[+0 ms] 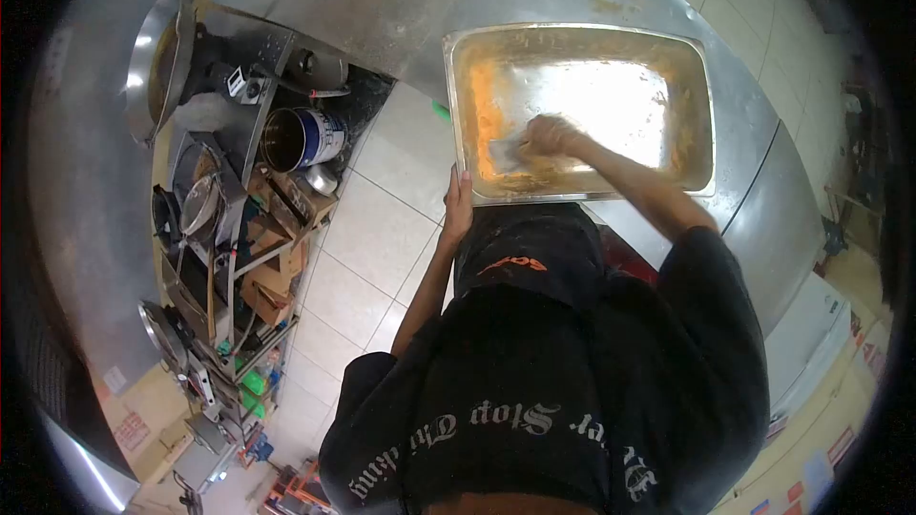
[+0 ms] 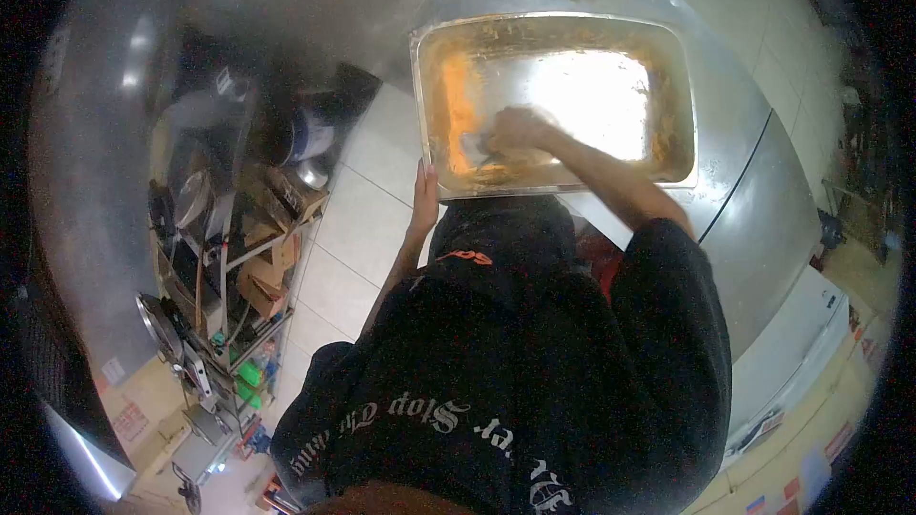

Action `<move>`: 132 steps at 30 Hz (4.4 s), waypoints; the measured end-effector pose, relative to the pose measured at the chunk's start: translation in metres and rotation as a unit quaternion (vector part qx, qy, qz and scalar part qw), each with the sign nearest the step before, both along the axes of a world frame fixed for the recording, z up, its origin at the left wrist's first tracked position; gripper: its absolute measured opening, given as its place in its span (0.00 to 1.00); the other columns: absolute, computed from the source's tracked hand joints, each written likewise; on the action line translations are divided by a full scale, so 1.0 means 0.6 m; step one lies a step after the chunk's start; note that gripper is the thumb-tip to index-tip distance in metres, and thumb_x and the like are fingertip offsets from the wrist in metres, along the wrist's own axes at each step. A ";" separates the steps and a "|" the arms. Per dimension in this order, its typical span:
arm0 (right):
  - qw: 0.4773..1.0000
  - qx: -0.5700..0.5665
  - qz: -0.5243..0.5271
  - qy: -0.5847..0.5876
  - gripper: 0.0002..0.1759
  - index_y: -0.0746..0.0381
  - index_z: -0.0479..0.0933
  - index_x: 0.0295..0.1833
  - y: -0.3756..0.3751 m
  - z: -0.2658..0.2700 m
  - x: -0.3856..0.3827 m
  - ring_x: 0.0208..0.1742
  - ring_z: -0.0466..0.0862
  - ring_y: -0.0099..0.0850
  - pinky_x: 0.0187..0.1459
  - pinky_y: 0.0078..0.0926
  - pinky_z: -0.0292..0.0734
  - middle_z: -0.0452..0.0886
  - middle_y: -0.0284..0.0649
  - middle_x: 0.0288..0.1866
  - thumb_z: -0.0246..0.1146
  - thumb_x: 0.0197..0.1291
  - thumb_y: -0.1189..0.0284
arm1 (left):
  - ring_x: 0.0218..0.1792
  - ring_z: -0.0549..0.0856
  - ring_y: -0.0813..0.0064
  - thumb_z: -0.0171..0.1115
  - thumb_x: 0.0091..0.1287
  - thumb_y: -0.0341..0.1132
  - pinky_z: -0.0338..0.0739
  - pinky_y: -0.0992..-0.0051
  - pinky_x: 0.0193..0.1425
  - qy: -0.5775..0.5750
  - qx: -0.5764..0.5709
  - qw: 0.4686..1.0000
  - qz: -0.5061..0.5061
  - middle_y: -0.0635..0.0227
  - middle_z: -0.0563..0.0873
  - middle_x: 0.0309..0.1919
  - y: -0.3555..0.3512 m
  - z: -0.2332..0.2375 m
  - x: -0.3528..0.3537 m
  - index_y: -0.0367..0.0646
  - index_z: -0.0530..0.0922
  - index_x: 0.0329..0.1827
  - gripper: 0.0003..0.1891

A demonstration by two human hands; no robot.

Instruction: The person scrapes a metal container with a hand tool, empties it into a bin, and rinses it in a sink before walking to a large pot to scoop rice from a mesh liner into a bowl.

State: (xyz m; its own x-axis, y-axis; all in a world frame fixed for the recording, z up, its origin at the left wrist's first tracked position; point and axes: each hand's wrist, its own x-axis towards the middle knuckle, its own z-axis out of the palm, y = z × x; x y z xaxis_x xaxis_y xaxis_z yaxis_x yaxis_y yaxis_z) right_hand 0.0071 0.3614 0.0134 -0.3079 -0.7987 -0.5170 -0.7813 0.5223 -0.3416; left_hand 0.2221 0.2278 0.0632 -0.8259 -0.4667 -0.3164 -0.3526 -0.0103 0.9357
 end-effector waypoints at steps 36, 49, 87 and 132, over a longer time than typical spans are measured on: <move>0.994 0.017 -0.088 0.062 0.29 0.66 0.79 0.26 -0.048 0.065 -0.159 0.33 0.82 0.40 0.35 0.34 0.76 0.81 0.49 0.28 0.56 0.41 0.47 | 0.55 0.72 0.61 0.46 0.63 0.29 0.65 0.69 0.57 -0.002 -0.033 0.998 -0.050 0.48 0.72 0.53 -0.004 -0.020 0.003 0.34 0.58 0.61 0.22; 0.989 0.047 -0.114 0.083 0.29 0.61 0.73 0.52 -0.123 0.070 -0.132 0.50 0.76 0.42 0.50 0.37 0.70 0.75 0.44 0.52 0.55 0.49 0.53 | 0.54 0.73 0.56 0.48 0.63 0.31 0.65 0.68 0.56 0.004 -0.045 0.998 -0.047 0.46 0.73 0.50 0.001 -0.042 0.009 0.34 0.57 0.61 0.24; 0.949 -0.008 -0.311 0.047 0.27 0.66 0.79 0.31 0.035 0.031 -0.091 0.30 0.83 0.38 0.30 0.36 0.77 0.81 0.49 0.31 0.56 0.49 0.49 | 0.39 0.78 0.46 0.48 0.64 0.45 0.69 0.59 0.46 -0.008 -0.380 0.897 -0.225 0.47 0.80 0.34 -0.143 -0.007 -0.276 0.41 0.71 0.53 0.20; 0.943 -0.178 -0.269 0.083 0.17 0.60 0.71 0.49 -0.082 -0.059 -0.151 0.40 0.78 0.45 0.37 0.39 0.74 0.75 0.49 0.45 0.54 0.51 0.69 | 0.65 0.57 0.59 0.49 0.66 0.36 0.52 0.66 0.67 0.057 -0.200 0.976 -0.067 0.49 0.58 0.63 0.024 -0.017 -0.146 0.32 0.48 0.66 0.30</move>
State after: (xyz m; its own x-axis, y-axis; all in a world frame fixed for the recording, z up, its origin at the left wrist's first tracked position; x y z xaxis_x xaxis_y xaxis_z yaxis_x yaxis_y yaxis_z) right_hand -0.0835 0.3120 -0.0222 -0.7711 -0.6178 -0.1540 -0.4943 0.7333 -0.4668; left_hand 0.1343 0.2424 0.0529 -0.9073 -0.4191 -0.0346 -0.2197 0.4022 0.8888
